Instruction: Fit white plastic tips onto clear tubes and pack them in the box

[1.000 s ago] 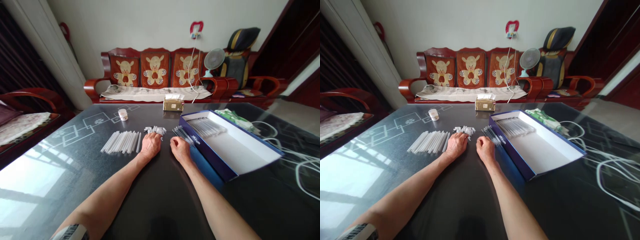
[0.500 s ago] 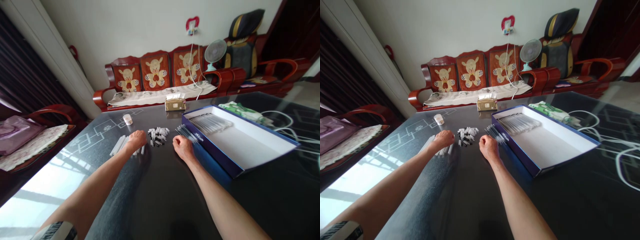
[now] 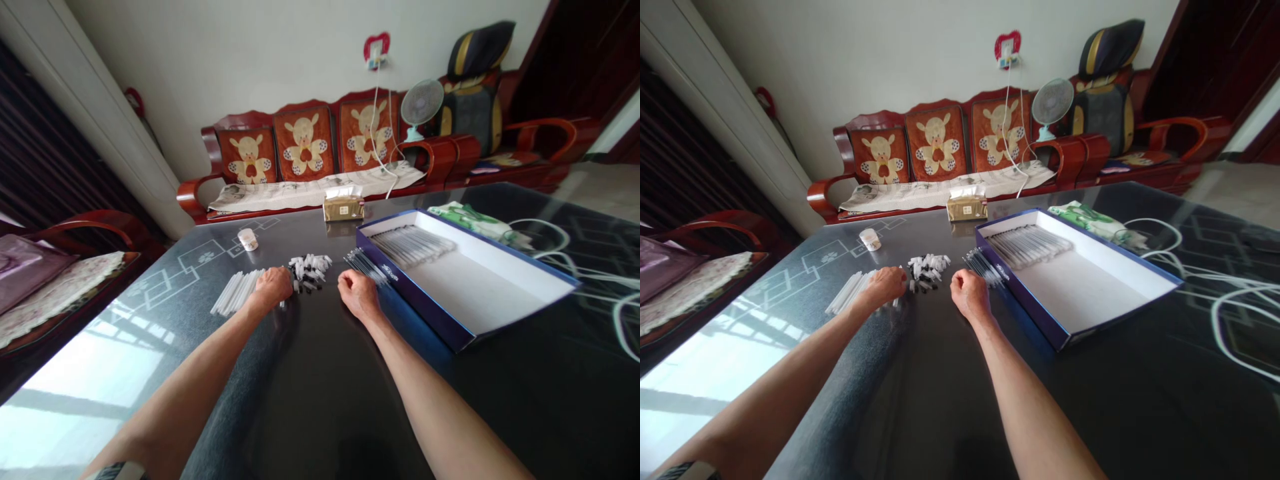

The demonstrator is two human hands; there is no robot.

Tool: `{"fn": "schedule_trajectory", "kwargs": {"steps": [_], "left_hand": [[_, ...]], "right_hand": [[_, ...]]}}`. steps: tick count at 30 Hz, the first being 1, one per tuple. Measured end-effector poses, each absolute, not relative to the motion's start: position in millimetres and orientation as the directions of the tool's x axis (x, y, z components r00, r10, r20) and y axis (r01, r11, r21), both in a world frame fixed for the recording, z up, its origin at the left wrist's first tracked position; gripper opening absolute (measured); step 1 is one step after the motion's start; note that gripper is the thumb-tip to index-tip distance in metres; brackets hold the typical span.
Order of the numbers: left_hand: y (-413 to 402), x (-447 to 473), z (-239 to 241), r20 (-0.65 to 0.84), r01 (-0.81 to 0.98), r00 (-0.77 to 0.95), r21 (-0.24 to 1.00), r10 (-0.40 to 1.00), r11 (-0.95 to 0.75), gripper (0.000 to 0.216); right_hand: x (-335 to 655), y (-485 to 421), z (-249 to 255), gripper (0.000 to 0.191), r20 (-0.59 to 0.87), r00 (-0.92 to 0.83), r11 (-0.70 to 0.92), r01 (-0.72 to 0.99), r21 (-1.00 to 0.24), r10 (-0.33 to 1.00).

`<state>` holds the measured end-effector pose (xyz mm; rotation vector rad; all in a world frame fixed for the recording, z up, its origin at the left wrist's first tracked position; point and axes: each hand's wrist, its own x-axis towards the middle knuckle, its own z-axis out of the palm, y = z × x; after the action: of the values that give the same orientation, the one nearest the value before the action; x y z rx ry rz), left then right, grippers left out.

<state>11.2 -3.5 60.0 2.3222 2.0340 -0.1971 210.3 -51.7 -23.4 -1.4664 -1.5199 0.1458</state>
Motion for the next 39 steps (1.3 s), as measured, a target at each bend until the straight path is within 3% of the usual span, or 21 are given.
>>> {"fn": "schedule_trajectory", "kwargs": {"steps": [3,8,11,17,22,27,31,35,39], "left_hand": [[-2.9,10.1,70.0,-0.055,0.987,0.158,0.009,0.986,-0.157,0.035],[-5.9,14.0,65.8,0.093,0.938,0.254,0.221,0.963,-0.268,0.042],[-7.9,20.8,49.7,0.211,0.927,0.296,0.17,0.932,-0.333,0.042],[-14.8,38.5,39.2,0.313,0.958,0.241,0.072,0.919,-0.276,0.029],[-19.4,56.0,33.4,0.411,0.897,0.416,-0.038,0.812,-0.44,0.03],[-15.6,63.6,9.0,0.508,0.791,0.511,0.039,0.694,-0.611,0.032],[-12.9,58.9,0.1,0.587,0.809,0.475,0.003,0.656,-0.588,0.036],[-8.2,52.1,-0.9,0.628,0.835,0.402,0.048,0.666,-0.549,0.035],[-4.2,51.0,-2.8,0.675,0.823,0.374,0.074,0.636,-0.563,0.035]], "right_hand": [[210.0,-51.7,-22.6,0.014,0.54,0.21,0.268,0.69,-0.673,0.815],[210.0,-52.3,-21.5,0.014,0.525,0.224,0.257,0.677,-0.69,0.821],[210.2,-52.2,-21.9,0.014,0.518,0.226,0.25,0.676,-0.693,0.825],[210.1,-52.2,-21.6,0.014,0.504,0.232,0.241,0.667,-0.705,0.832],[209.6,-52.9,-20.0,0.014,0.507,0.237,0.227,0.686,-0.691,0.829],[209.7,-51.3,-20.5,0.015,0.519,0.212,0.215,0.735,-0.643,0.828],[209.9,-52.6,-22.1,0.014,0.516,0.204,0.2,0.756,-0.623,0.832],[209.2,-56.0,-17.8,0.014,0.52,0.193,0.187,0.784,-0.591,0.832],[209.9,-47.7,-1.8,0.022,0.552,0.131,0.176,0.866,-0.468,0.823]]}}
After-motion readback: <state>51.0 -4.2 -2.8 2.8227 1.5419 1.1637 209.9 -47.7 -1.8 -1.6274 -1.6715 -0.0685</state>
